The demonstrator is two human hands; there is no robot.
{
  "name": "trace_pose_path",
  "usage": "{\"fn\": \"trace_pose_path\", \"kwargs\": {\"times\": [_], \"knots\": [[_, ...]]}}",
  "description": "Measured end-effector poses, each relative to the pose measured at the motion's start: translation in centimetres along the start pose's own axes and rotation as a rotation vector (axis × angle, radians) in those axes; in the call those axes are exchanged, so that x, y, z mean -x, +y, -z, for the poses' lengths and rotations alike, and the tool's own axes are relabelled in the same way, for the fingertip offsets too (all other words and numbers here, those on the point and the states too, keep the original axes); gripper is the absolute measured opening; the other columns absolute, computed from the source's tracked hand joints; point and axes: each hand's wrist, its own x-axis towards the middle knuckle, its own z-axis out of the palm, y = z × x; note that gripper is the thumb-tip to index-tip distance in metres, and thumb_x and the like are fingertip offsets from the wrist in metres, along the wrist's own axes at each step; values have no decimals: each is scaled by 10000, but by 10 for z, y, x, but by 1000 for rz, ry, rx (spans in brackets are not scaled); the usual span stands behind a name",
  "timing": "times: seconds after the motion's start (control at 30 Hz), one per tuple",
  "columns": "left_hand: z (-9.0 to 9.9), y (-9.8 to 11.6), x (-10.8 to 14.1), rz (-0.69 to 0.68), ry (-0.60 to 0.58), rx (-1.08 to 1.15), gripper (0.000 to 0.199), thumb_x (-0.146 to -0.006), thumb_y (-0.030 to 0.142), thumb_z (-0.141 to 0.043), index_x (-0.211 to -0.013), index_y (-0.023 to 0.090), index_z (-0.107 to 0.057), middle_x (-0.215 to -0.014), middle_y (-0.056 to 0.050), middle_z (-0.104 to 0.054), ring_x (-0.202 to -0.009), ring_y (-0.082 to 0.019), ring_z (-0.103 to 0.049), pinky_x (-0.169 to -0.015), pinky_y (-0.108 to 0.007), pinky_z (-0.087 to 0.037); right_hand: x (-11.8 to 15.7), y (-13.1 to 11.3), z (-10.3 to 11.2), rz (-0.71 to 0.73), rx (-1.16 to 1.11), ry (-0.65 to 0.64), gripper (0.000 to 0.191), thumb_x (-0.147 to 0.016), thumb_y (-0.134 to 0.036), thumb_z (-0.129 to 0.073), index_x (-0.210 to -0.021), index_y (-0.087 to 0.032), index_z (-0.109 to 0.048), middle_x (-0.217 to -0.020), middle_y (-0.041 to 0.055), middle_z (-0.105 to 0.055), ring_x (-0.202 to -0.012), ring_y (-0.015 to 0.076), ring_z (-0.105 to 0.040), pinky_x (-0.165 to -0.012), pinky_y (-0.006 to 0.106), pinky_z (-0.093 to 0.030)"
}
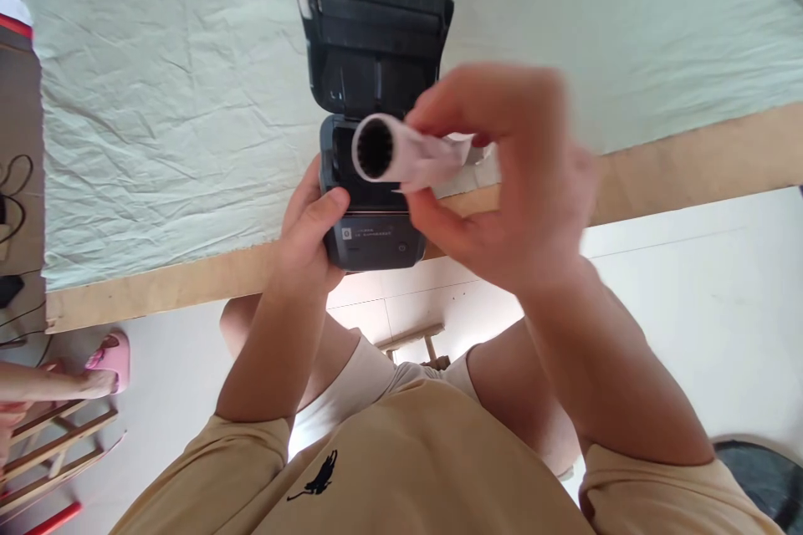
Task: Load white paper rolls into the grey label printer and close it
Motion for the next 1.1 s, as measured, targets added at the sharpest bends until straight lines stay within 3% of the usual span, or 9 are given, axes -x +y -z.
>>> {"fn": "trace_pose_path", "kwargs": {"times": [0.13,0.33,0.43,0.5,0.6,0.77,0.9,1.0,1.1], "knots": [[3,1,0,6,-55,3,414,-943,524,-816,-1270,285,-732,-1181,-50,-837,-1289,-318,-797,-878,-339,-686,-7,-10,-24,191,281,98,45,-979,-358,-654,-955,-321,-663,-1144,40,-838,-1113,342,-782,-1039,602,-594],[4,0,-1,0,-59,73,327,-996,521,-722,-1179,251,-745,-1265,-64,-816,-1392,-333,-739,-944,-374,-672,-3,4,-24,471,425,183,241,-1055,-218,-538,-910,-322,-701,-1046,-22,-865,-1039,258,-821,-923,497,-593],[12,-9,-5,-36,-68,118,447,-982,532,-727,-1357,300,-660,-1339,-51,-784,-1430,-323,-714,-1050,-427,-653,3,6,-29,631,407,214,170,-1045,-219,-613,-940,-329,-689,-987,-61,-854,-1005,230,-819,-870,453,-581],[21,-17,-11,-147,-188,87,710,-866,545,-844,-1474,310,-563,-1423,-69,-755,-1319,-318,-756,-1054,-463,-654,6,8,-34,700,391,224,117,-1029,-226,-671,-949,-311,-675,-951,-64,-844,-973,213,-811,-831,430,-564],[31,-25,-18,-208,-220,-50,847,-787,396,-911,-1531,313,-513,-1510,-93,-706,-1384,-337,-709,-1183,-497,-590,5,11,-37,759,301,248,75,-1024,-238,-665,-960,-277,-664,-905,-33,-824,-971,225,-803,-854,430,-575],[33,-24,-20,-213,-198,-192,983,-755,491,-917,-1607,308,-460,-1436,-110,-700,-1202,-331,-748,-989,-462,-639,-7,19,-33,688,208,508,241,-978,-239,-629,-1204,-250,-713,-1200,68,-798,-1092,262,-750,-873,440,-593],[32,-23,-19,-218,-195,-213,1058,-721,539,-935,-1627,294,-445,-1385,-119,-707,-1233,-358,-737,-950,-450,-636,-13,22,-28,611,136,398,500,-1075,-436,-572,-1562,-327,-588,-1556,64,-663,-1412,328,-679,-1010,480,-577],[33,-24,-19,-222,-181,-212,1019,-724,540,-944,-1603,297,-489,-1337,-106,-716,-1273,-368,-721,-984,-457,-628,-6,18,-27,470,41,447,431,-1068,-488,-634,-1497,-447,-644,-1393,8,-694,-1298,282,-716,-986,452,-540],[35,-25,-19,-216,-168,-212,994,-756,521,-942,-1616,308,-491,-1354,-99,-716,-1250,-344,-723,-1028,-469,-619,5,16,-31,422,-74,539,205,-1015,-456,-705,-1200,-376,-743,-1036,9,-668,-855,188,-668,-751,397,-483]]}}
